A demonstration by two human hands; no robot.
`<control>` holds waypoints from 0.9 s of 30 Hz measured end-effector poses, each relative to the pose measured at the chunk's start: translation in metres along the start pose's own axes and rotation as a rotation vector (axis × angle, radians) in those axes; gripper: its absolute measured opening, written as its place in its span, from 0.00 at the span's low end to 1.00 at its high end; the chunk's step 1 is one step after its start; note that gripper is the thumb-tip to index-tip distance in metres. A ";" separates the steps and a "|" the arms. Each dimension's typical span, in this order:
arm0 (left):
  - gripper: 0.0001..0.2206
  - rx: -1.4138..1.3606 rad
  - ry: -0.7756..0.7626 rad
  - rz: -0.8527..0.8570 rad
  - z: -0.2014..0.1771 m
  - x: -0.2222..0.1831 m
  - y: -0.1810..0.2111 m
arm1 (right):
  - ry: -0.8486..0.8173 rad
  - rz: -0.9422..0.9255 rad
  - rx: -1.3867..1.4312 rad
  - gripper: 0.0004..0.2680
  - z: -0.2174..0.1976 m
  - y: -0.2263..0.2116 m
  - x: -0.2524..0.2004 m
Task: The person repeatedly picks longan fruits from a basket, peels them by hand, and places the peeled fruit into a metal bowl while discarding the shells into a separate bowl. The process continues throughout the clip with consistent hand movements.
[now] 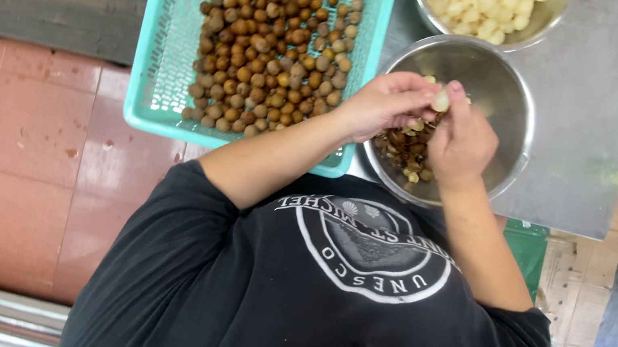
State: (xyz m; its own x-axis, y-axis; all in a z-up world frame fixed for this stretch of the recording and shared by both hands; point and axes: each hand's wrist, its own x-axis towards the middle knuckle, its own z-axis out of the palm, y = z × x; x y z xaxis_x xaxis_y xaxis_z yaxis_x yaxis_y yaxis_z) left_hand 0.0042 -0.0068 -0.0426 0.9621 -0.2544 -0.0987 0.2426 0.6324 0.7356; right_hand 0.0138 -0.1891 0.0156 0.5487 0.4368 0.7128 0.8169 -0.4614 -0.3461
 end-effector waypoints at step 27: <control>0.11 1.543 0.173 0.242 -0.028 -0.021 0.095 | -0.625 0.267 -0.507 0.09 0.025 0.182 0.064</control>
State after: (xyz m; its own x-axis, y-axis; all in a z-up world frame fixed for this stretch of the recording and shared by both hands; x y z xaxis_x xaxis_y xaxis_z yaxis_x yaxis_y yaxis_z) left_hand 0.0110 0.0792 0.0105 0.9861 -0.1092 0.1251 -0.1654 -0.7118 0.6827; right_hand 0.2021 -0.2264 -0.0172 0.8313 0.5414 0.1260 0.5489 -0.8352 -0.0329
